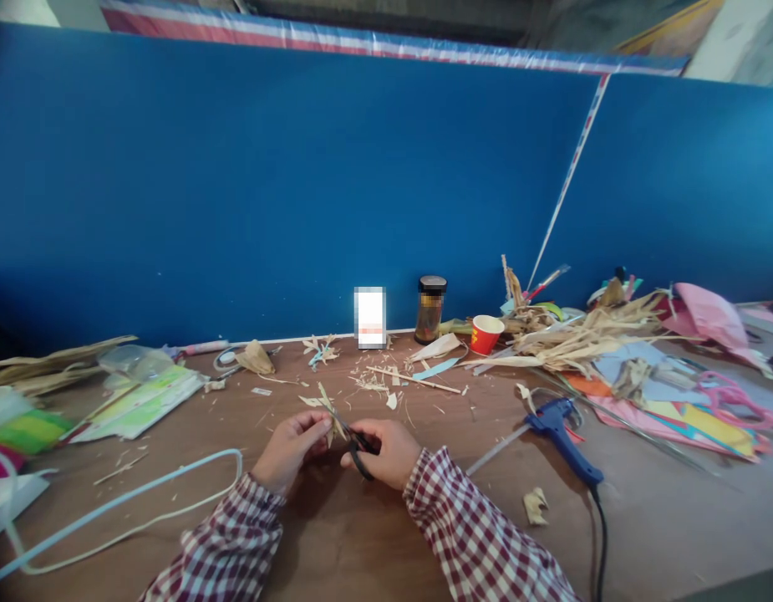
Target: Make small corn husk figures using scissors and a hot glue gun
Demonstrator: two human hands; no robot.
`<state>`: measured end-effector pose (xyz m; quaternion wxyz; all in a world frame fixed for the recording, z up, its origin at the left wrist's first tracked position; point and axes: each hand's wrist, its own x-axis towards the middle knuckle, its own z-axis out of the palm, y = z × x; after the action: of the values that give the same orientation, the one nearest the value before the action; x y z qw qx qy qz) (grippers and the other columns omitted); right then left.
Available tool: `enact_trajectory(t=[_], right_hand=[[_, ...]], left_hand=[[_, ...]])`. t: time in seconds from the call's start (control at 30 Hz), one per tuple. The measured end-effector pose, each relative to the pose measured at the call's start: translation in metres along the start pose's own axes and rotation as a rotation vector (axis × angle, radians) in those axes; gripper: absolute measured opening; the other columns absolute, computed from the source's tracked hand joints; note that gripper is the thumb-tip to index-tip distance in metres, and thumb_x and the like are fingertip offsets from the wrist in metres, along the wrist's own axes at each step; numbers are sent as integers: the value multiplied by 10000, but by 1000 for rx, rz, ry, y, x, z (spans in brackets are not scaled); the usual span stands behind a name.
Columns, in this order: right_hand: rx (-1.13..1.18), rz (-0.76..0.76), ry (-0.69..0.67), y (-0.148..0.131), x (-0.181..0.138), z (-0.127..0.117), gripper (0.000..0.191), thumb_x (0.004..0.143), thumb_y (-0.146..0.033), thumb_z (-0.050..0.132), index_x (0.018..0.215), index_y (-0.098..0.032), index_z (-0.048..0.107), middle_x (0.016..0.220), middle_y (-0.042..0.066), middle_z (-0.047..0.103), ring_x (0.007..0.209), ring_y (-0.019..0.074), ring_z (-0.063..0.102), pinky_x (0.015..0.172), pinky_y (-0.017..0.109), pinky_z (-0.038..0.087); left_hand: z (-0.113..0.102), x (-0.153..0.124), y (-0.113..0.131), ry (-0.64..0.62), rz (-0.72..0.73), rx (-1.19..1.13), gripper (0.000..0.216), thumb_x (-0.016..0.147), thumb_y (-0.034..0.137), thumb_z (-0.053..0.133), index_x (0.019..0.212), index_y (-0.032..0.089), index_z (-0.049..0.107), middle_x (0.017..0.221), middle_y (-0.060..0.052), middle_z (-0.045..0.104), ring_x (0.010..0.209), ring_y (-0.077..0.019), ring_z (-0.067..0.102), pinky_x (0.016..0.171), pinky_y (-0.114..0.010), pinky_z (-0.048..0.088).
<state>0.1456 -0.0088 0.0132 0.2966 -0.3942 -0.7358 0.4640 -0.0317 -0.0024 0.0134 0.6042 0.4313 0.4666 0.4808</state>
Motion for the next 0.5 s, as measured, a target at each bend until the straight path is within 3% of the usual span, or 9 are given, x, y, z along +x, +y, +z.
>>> enact_trajectory(t=[0.5], right_hand=[[-363, -89, 127, -2, -3, -1, 212, 700, -391, 600, 797, -202, 593, 613, -45, 517, 535, 83, 424, 500, 186, 296]], left_hand=[[-1, 3, -6, -33, -4, 8, 241, 607, 339, 672, 645, 117, 585, 486, 34, 491, 452, -59, 419, 452, -178, 338]])
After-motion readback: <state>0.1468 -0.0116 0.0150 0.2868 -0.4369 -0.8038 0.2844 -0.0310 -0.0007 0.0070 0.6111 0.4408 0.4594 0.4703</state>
